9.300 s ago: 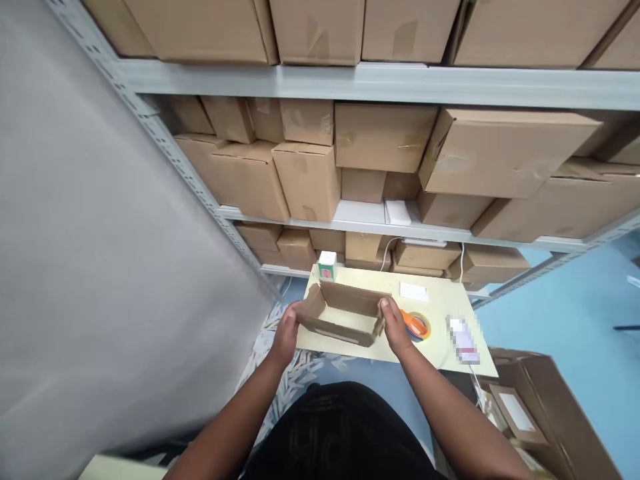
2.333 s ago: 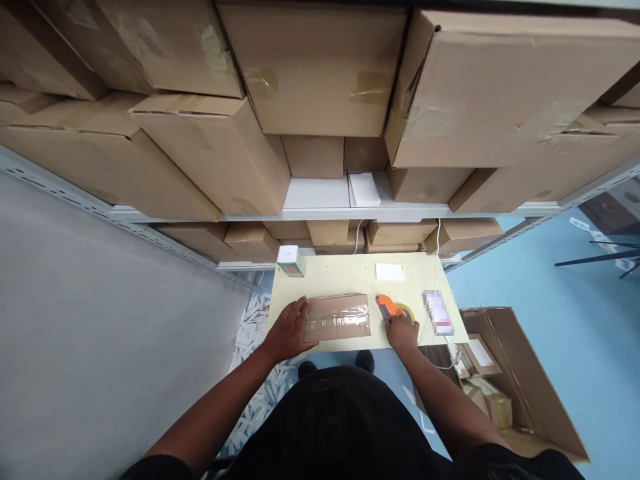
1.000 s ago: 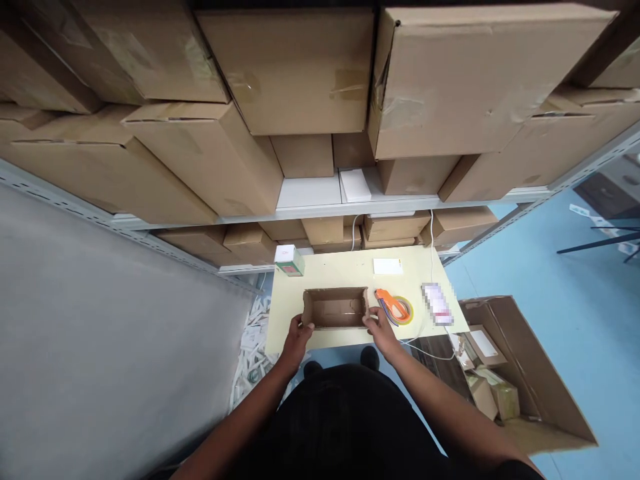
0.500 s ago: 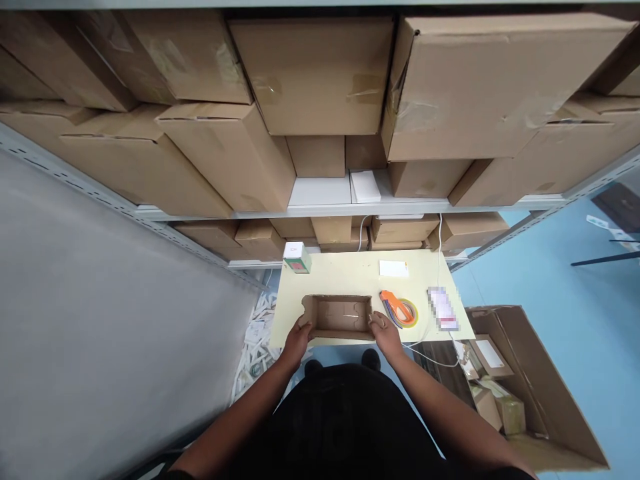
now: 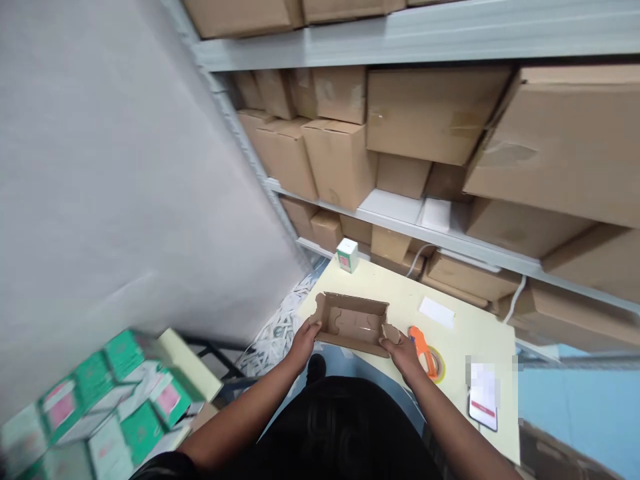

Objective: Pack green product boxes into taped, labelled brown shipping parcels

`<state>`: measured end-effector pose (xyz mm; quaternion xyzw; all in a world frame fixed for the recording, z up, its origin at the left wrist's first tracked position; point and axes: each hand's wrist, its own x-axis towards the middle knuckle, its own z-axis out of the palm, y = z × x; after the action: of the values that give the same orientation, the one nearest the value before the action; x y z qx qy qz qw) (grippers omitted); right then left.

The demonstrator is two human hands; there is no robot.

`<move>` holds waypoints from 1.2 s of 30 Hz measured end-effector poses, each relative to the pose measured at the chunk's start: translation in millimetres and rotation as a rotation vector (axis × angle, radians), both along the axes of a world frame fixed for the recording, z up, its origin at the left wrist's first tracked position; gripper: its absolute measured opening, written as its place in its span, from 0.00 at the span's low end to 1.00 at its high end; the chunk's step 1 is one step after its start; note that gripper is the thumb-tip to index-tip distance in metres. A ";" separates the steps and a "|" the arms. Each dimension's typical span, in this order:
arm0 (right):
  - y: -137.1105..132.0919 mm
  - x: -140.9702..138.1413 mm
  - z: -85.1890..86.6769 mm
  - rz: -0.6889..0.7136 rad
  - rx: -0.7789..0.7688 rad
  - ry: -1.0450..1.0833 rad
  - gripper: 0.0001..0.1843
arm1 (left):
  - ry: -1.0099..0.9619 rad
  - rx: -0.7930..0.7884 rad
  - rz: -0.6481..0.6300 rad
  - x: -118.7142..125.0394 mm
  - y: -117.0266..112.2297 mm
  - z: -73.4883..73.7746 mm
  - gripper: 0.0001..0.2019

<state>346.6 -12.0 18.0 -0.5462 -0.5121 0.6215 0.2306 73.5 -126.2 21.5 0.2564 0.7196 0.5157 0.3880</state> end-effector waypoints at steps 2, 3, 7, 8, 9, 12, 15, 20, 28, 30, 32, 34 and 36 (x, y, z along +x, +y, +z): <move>8.5 -5.4 11.0 0.110 -0.004 0.055 0.22 | -0.017 0.031 0.079 11.3 -22.7 12.6 0.25; 11.2 -10.2 14.6 0.162 -0.005 0.085 0.22 | -0.027 0.045 0.119 16.2 -35.0 18.8 0.25; 7.3 -39.5 16.9 0.317 0.009 0.121 0.23 | -0.017 0.062 0.284 29.4 -89.1 42.3 0.21; 2.3 -48.4 16.0 0.342 0.013 0.109 0.24 | 0.000 0.057 0.328 31.3 -103.5 47.6 0.20; -4.2 -57.8 15.4 0.366 0.015 0.096 0.24 | 0.016 0.052 0.376 32.6 -118.1 52.6 0.20; -31.3 -87.0 17.9 0.467 -0.010 0.114 0.25 | 0.047 0.048 0.512 33.9 -163.8 64.9 0.19; -66.7 -117.6 25.2 0.564 -0.034 0.123 0.26 | 0.067 0.059 0.614 30.9 -214.0 73.3 0.19; -136.5 -170.4 37.3 0.608 0.040 0.063 0.24 | 0.080 0.161 0.729 20.6 -314.0 81.5 0.23; -265.8 -235.8 80.0 0.726 -0.038 0.103 0.20 | 0.229 0.131 0.743 -2.0 -505.6 109.1 0.19; -289.7 -248.0 89.0 0.726 -0.048 0.138 0.19 | 0.322 0.053 0.753 -18.4 -549.4 128.3 0.15; -305.7 -260.7 94.8 0.726 -0.037 0.139 0.20 | 0.424 -0.024 0.782 -43.9 -588.3 148.6 0.13; -315.1 -274.4 98.6 0.744 -0.018 0.115 0.22 | 0.515 -0.122 0.823 -78.6 -621.3 164.3 0.13; -320.5 -289.8 102.3 0.757 -0.002 0.067 0.24 | 0.576 -0.295 0.848 -120.2 -647.5 170.7 0.12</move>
<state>56.8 -332.5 120.4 -0.2980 -0.6694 0.6805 0.0008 -46.7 -773.8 192.2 0.0167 0.9022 0.4295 -0.0359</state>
